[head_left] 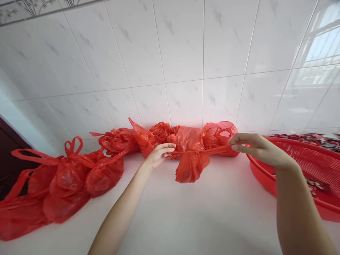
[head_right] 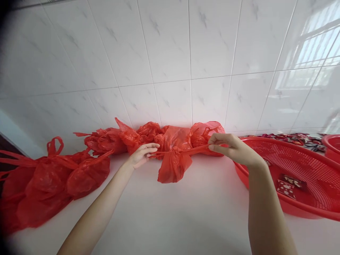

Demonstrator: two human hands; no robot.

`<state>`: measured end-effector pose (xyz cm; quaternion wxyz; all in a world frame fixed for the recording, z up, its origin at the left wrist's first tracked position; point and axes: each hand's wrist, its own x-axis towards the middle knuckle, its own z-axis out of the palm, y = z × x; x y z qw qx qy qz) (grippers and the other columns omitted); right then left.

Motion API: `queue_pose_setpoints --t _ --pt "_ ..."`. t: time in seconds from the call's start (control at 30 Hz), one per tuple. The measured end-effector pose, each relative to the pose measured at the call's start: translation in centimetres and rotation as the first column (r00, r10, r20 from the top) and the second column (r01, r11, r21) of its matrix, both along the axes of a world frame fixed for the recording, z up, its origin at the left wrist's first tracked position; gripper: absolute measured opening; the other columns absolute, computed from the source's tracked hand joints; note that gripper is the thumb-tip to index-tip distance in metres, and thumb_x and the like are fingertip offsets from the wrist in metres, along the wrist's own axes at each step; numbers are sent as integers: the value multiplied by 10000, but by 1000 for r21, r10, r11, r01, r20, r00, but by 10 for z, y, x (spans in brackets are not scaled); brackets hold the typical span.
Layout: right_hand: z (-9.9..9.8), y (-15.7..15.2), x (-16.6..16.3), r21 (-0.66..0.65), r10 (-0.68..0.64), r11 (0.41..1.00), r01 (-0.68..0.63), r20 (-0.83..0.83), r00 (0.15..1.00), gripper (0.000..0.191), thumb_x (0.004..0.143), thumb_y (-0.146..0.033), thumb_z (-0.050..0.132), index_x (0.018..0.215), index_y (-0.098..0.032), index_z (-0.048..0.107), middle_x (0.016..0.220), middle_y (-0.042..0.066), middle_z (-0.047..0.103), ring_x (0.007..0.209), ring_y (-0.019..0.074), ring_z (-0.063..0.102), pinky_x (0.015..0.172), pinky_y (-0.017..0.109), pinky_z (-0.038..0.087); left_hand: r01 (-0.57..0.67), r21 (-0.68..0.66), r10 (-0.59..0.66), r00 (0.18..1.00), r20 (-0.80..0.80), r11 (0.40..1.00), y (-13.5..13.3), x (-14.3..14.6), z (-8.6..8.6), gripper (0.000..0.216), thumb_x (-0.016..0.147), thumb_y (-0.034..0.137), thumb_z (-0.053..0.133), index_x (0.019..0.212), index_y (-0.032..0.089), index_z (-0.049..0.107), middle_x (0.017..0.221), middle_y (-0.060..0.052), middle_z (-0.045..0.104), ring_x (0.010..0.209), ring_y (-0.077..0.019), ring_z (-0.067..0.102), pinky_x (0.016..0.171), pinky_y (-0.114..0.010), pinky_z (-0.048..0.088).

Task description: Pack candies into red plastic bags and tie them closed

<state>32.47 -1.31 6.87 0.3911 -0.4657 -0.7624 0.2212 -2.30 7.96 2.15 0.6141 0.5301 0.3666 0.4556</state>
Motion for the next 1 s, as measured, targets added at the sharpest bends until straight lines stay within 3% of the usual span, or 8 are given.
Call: queue_pose_setpoints --t 0.23,0.3,0.43,0.53,0.63,0.7,0.87,1.0 --pt "-2 7 -44 4 97 993 -114 -555 826 307 883 -488 687 806 -214 571 1120 73 711 770 157 668 685 314 573 30 172 -64 979 192 985 -26 23 43 273 605 225 873 851 176 766 748 9 657 613 -69 524 672 -237 465" --pt "-2 6 -60 -24 145 981 -194 -577 804 302 897 -474 677 817 -214 546 1162 74 705 733 145 676 660 313 583 94 263 -141 977 163 960 -40 37 54 268 634 184 852 888 184 764 865 -26 721 742 -115 618 747 -263 495" --pt "-6 4 -84 -152 262 914 -376 -487 833 283 889 -466 687 894 -200 587 899 32 704 670 151 686 650 314 594 201 458 -199 979 -55 866 -61 62 59 208 745 156 777 950 185 758 994 -54 738 960 -189 674 918 -345 501" --pt "-8 4 -92 -182 263 895 -408 -522 811 319 826 -464 754 876 -194 592 789 2 666 661 163 695 666 325 603 158 547 -144 987 -70 822 -67 70 48 230 783 197 759 1012 193 739 1053 -65 715 1030 -212 661 971 -378 486" --pt "-8 3 -94 -146 228 907 -394 -615 754 320 801 -431 785 807 -201 563 760 -10 658 648 147 683 674 313 596 59 534 -70 998 0 843 -73 75 25 558 685 206 859 1203 270 661 1259 -56 642 1204 -243 584 1035 -387 444" --pt "-7 0 -96 -128 235 907 -401 -638 734 307 806 -409 785 793 -202 558 752 -7 663 654 144 682 667 297 589 119 479 -105 993 -55 870 -78 80 4 689 642 203 895 1268 290 620 1229 -52 639 1206 -254 566 1025 -388 441" --pt "-2 -9 -100 -85 206 945 -316 -596 776 312 789 -393 803 746 -205 558 708 -8 660 608 143 672 607 289 585 249 186 -242 968 -62 950 -86 88 -42 195 796 286 727 965 190 715 882 -37 653 813 -185 600 788 -331 474" --pt "-3 -9 -98 -68 186 956 -284 -607 772 309 785 -407 805 759 -209 569 711 -4 671 592 150 671 608 313 600 262 137 -263 965 -15 955 -89 78 -47 187 743 306 750 868 170 725 833 -28 647 737 -150 559 728 -288 442"
